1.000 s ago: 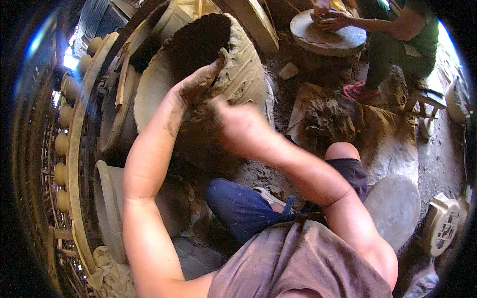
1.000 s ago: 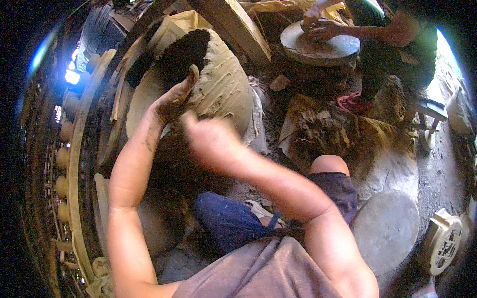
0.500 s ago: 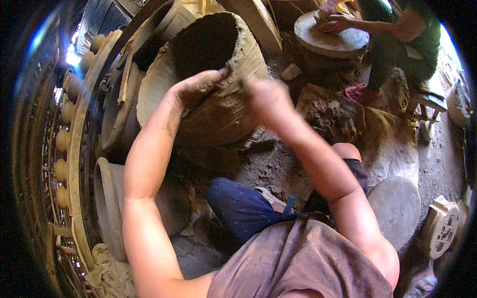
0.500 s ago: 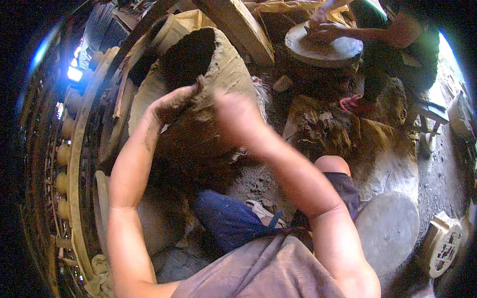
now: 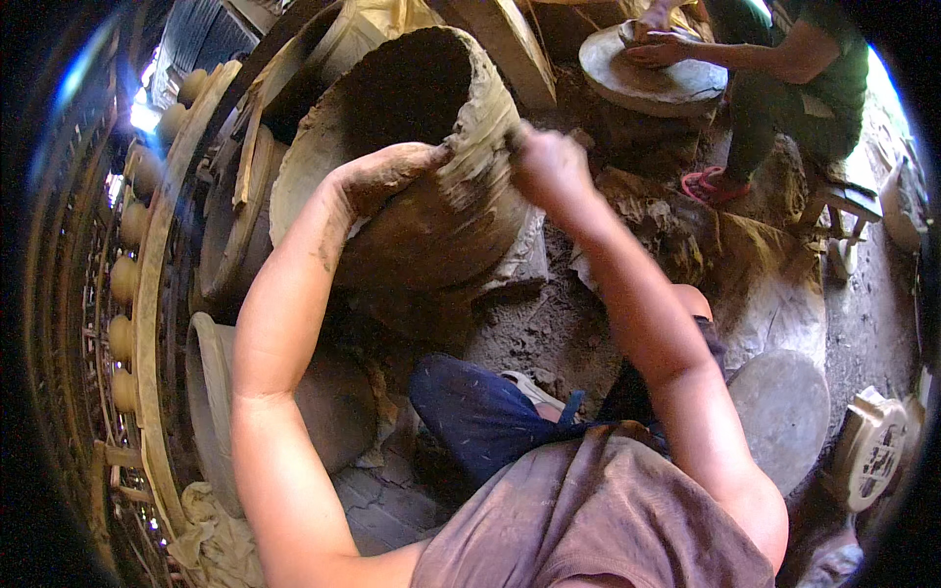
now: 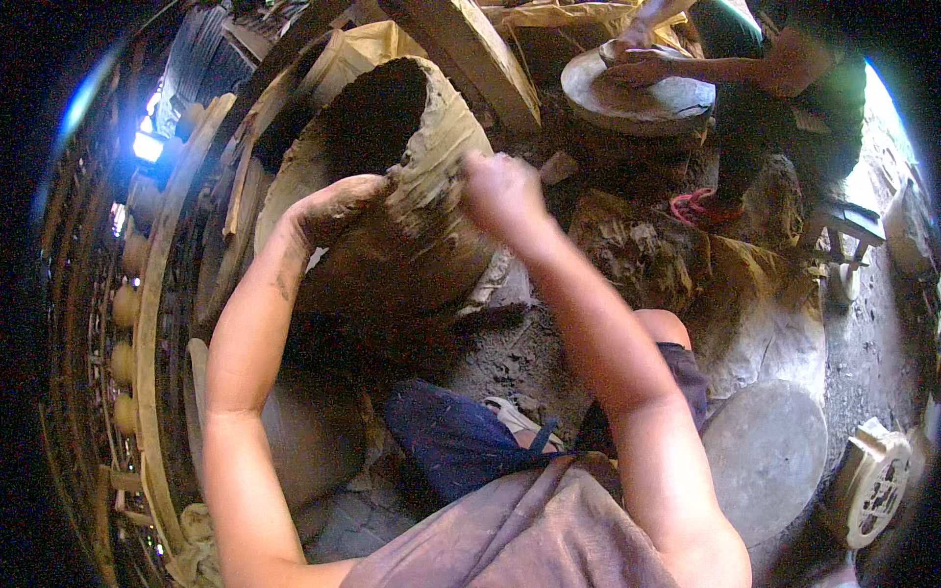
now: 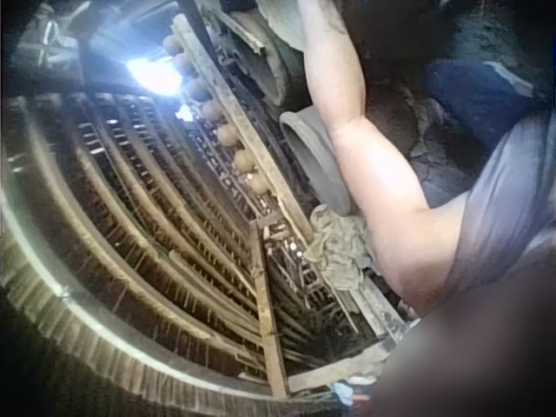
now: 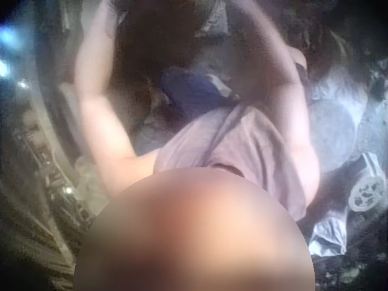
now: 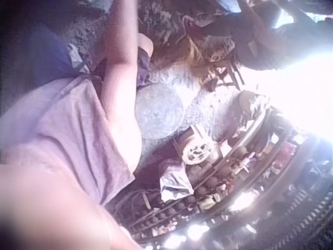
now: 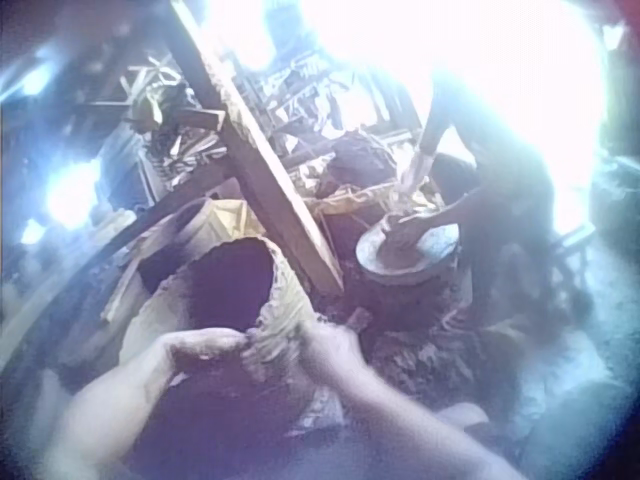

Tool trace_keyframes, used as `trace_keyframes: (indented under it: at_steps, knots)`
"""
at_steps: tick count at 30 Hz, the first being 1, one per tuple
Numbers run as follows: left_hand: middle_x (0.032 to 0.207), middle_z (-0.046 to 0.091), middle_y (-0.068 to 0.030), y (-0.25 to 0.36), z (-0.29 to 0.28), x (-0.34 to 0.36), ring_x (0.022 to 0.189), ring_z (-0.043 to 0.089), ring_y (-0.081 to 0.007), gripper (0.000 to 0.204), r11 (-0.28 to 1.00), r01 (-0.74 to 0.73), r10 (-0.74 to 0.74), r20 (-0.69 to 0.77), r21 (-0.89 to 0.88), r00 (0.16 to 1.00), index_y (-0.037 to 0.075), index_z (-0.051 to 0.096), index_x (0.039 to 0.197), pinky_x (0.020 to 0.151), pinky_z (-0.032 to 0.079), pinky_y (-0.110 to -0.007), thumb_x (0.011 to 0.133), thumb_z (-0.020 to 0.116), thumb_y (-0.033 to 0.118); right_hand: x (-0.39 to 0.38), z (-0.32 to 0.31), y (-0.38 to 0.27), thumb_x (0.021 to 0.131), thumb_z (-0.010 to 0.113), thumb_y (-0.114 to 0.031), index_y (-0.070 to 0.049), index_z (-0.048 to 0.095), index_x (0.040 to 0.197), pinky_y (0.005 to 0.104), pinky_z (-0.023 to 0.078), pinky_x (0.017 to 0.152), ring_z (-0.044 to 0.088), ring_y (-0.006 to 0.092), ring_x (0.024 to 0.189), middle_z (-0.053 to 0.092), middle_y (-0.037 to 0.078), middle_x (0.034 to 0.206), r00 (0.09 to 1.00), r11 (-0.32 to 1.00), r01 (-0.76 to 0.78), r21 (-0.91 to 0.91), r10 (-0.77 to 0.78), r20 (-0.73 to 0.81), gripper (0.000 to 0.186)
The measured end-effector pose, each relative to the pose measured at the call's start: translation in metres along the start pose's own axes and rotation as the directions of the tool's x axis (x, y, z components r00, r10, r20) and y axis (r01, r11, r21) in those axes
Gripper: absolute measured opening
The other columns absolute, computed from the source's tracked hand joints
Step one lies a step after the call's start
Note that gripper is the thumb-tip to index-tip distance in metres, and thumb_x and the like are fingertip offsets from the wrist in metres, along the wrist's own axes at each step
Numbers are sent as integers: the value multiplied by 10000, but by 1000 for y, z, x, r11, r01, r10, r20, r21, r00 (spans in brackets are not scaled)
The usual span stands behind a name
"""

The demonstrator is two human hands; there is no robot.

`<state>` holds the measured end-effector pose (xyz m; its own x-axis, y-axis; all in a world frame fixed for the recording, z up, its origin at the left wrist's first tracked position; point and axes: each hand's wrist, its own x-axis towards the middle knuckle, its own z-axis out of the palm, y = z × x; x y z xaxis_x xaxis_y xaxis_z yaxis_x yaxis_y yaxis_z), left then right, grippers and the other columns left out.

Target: The person shapes a large clay pot by hand, smoothing the interior and exterior surfaces and refining the rim. They repeatedly wipe the pot with a cloth and adjust the clay with both hands while seated on the floor.

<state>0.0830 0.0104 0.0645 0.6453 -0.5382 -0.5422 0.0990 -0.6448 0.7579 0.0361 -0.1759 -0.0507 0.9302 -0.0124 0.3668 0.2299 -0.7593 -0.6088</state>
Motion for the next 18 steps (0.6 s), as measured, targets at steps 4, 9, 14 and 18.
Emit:
trace_keyframes:
  at_steps: [4,9,14,18]
  knots:
    - [1058,657,-41,-3,-3,14,901,596,-105,458,976,-89,103,64,-199,993,13,611,1146,822,491,-277,937,555,417,4,17,-2,812,538,-89,-17,582,949,384,555,590,672,288,669,640,166,697,992,992,123,4,-123,-20,161]
    - [1230,544,-143,-5,-9,31,1117,504,-243,473,309,465,84,511,-830,855,-21,487,1283,1014,381,-381,971,407,325,-58,30,-73,771,529,-63,96,487,1084,437,518,505,646,314,547,632,147,617,912,902,409,137,-403,-71,354]
    - [1378,473,-132,-4,-11,10,1262,446,-205,491,948,98,-61,129,-304,990,-23,430,1355,1103,309,-358,994,421,311,6,-4,1,758,577,-61,17,544,1008,472,540,649,672,372,760,668,213,804,1000,999,24,26,-25,9,264]
    - [1129,633,-61,10,5,9,1001,589,-156,494,973,40,-28,55,-226,998,-5,530,1255,1008,412,-310,977,475,399,-3,18,-10,807,541,-52,29,547,1038,421,539,619,670,326,754,660,179,796,996,995,71,64,-75,56,244]
